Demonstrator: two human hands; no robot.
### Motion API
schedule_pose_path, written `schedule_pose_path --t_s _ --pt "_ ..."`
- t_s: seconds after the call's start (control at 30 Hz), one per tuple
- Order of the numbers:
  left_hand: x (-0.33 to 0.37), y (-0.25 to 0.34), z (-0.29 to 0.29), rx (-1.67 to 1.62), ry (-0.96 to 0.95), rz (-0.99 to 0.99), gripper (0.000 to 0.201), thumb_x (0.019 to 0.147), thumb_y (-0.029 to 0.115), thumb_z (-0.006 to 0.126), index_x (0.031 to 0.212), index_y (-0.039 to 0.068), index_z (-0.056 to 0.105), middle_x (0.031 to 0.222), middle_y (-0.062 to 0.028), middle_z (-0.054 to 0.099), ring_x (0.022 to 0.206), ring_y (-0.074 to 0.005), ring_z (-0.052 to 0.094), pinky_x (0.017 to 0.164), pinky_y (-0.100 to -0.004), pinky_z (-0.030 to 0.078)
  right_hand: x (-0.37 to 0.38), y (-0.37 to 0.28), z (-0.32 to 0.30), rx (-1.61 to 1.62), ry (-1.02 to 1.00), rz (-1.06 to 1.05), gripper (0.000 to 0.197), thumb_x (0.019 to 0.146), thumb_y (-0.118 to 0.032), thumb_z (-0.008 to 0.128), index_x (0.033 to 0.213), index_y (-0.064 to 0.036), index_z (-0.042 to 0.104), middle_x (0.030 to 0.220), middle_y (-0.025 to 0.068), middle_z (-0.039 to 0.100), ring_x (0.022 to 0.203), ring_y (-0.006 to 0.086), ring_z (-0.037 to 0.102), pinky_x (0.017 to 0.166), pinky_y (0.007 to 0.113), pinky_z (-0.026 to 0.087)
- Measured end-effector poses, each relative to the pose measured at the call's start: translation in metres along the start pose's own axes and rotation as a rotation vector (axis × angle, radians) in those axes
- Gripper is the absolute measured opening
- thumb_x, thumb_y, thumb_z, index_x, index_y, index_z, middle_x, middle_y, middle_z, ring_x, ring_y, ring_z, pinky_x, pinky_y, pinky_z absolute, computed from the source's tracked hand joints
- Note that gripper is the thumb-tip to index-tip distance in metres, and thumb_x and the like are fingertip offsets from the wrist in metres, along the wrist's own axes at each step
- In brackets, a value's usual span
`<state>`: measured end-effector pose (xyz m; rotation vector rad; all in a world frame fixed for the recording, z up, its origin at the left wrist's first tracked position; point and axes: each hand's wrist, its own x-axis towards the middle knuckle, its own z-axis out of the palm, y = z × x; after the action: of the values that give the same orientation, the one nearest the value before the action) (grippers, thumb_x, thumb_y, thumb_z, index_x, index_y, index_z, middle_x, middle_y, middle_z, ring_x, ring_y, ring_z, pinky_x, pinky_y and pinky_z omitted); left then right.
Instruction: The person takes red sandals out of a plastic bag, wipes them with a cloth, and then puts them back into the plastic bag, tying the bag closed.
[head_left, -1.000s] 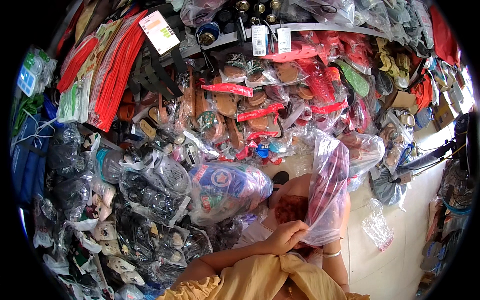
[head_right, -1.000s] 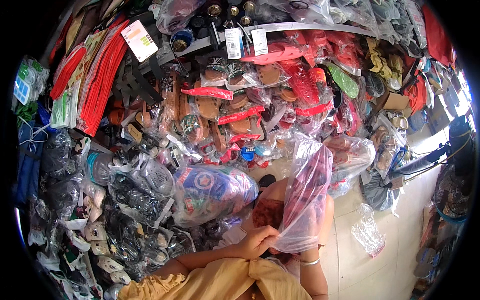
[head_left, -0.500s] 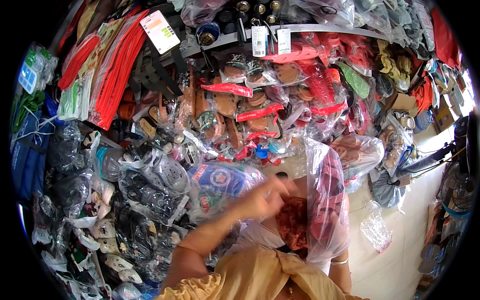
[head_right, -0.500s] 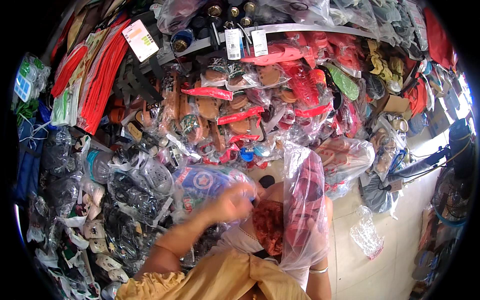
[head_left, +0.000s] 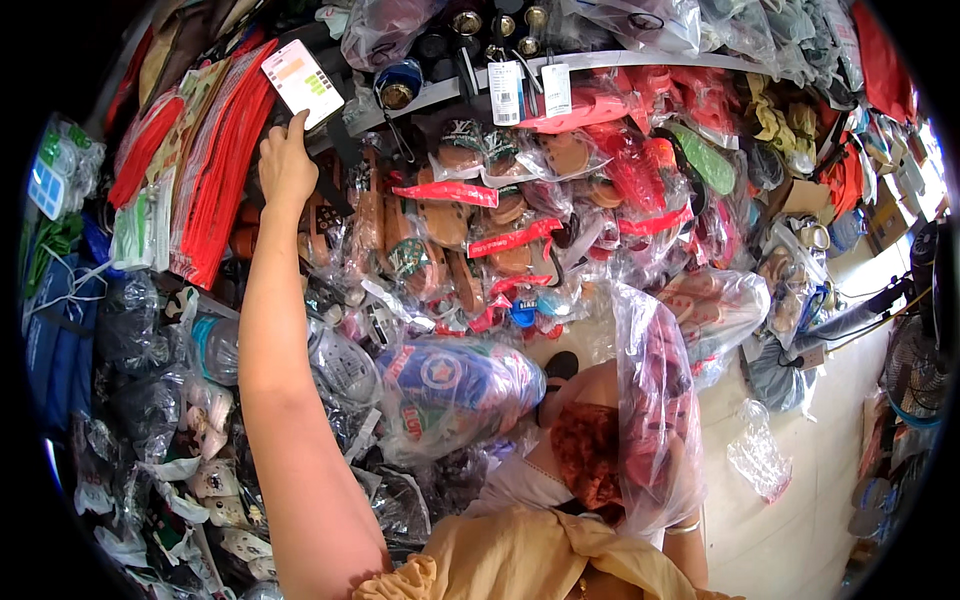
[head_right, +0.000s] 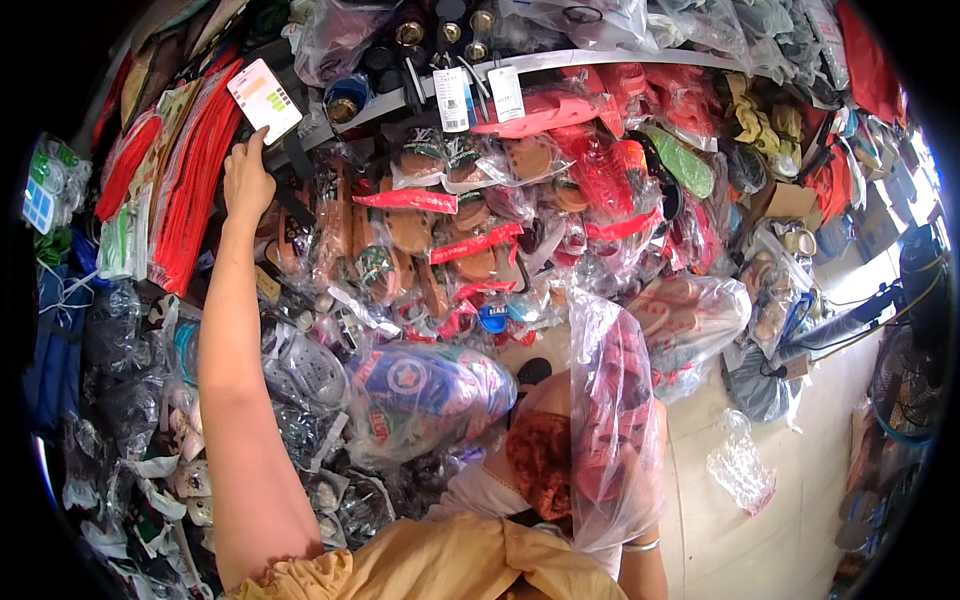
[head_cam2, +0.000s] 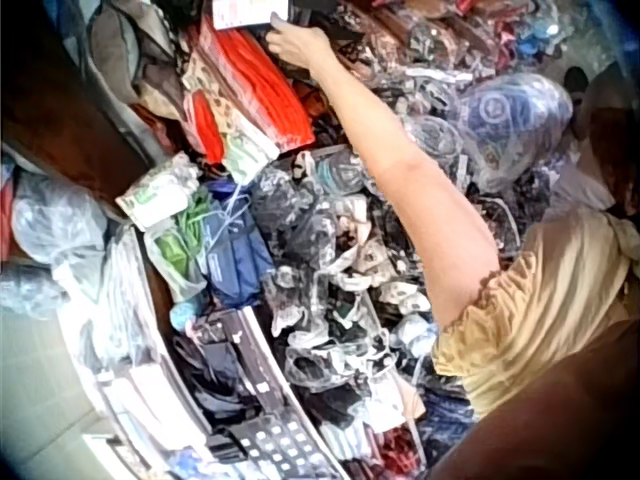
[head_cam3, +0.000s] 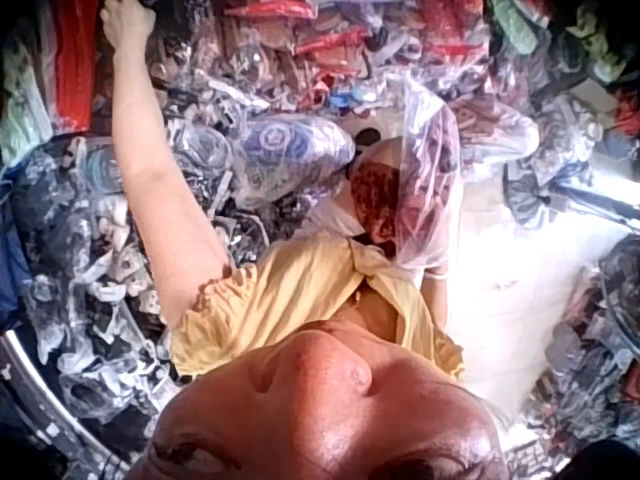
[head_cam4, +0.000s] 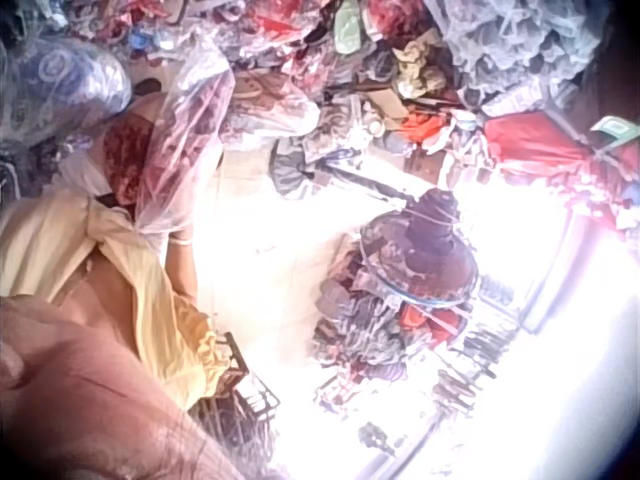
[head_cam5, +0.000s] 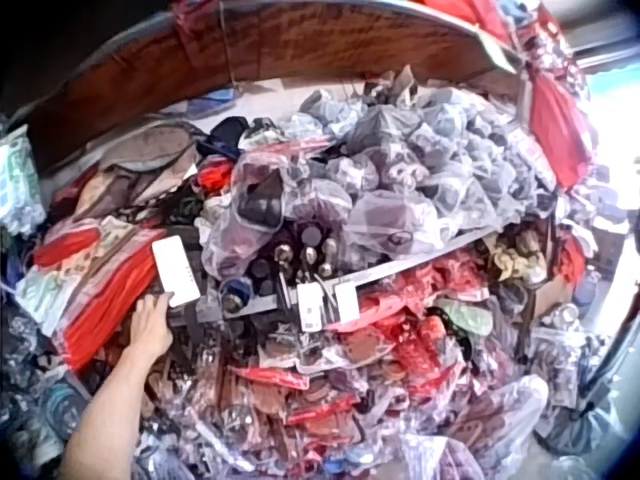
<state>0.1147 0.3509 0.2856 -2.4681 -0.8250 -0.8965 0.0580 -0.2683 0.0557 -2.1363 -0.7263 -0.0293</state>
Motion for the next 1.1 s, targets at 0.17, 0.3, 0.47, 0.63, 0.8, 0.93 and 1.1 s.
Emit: schedule_pose_path --t_s 0.17,0.3,0.47,0.63,0.8,0.93,1.1 --pt "0.004 -0.001 -0.002 0.047 -0.054 0.025 0.066 0.075 -0.008 0.056 0.135 0.019 0.049 0.114 -0.0163 0.055 0.106 -0.0372 0.054 0.088 -0.0449 0.048 0.005 0.005 -0.001 -0.146 0.064 -0.181 0.063 0.073 -0.010 0.077 0.128 0.0021 0.048 0.121 0.0232 0.058 0.109 0.0401 0.057 0.092 0.044 0.048" --pt "0.004 -0.004 -0.005 0.025 -0.033 0.019 0.066 0.077 -0.008 0.055 0.136 0.019 0.048 0.115 -0.0165 0.055 0.106 -0.0373 0.054 0.088 -0.0454 0.048 0.002 0.003 -0.001 -0.088 0.038 -0.060 0.063 0.074 -0.011 0.077 0.128 0.0021 0.048 0.122 0.0236 0.056 0.112 0.0408 0.056 0.094 0.044 0.047" --pt "-0.044 0.025 -0.017 -0.243 0.322 0.125 0.061 0.070 -0.008 0.051 0.129 0.009 0.052 0.102 -0.0148 0.055 0.098 -0.0351 0.052 0.089 -0.0452 0.040 0.028 -0.037 -0.008 -0.087 0.094 -0.177 0.056 0.077 -0.011 0.073 0.126 0.0025 0.050 0.118 0.0208 0.058 0.109 0.0358 0.057 0.092 0.041 0.047" --pt "-0.213 0.153 -0.036 -1.050 -0.242 0.401 0.043 0.079 0.017 0.065 0.118 0.003 0.055 0.116 -0.0144 0.056 0.114 -0.0336 0.050 0.101 -0.0437 0.037 0.039 -0.033 0.003 0.480 0.098 0.285 0.045 0.083 -0.014 0.065 0.124 0.0021 0.054 0.113 0.0146 0.060 0.103 0.0267 0.057 0.089 0.036 0.046" --pt "-0.385 0.246 -0.079 -1.574 -0.746 0.549 0.106 0.064 0.058 0.081 0.144 0.004 0.036 0.147 -0.0236 0.031 0.131 -0.0418 0.037 0.108 -0.0504 0.028 0.055 -0.040 0.017 0.712 0.274 0.478 0.038 0.089 -0.016 0.057 0.122 0.0016 0.057 0.107 0.0084 0.062 0.098 0.0175 0.057 0.086 0.031 0.045" --pt "-0.418 0.279 -0.102 -1.558 -0.456 0.282 0.111 0.059 0.046 0.089 0.145 0.005 0.032 0.149 -0.0312 0.021 0.133 -0.0482 0.030 0.108 -0.0528 0.027 0.060 -0.038 0.031 0.667 0.238 0.650 0.032 0.091 -0.021 0.062 0.114 0.0011 0.063 0.097 0.0062 0.066 0.085 0.0149 0.060 0.074 0.031 0.049" --pt "-0.392 0.276 -0.109 -1.458 -0.408 0.149 0.033 0.075 0.003 0.070 0.107 0.004 0.060 0.106 -0.0146 0.057 0.094 -0.0327 0.056 0.082 -0.0399 0.045 0.042 0.005 0.068 0.714 0.278 0.588 0.032 0.092 -0.019 0.064 0.117 0.0010 0.057 0.097 0.0036 0.062 0.084 0.0143 0.056 0.072 0.030 0.048"
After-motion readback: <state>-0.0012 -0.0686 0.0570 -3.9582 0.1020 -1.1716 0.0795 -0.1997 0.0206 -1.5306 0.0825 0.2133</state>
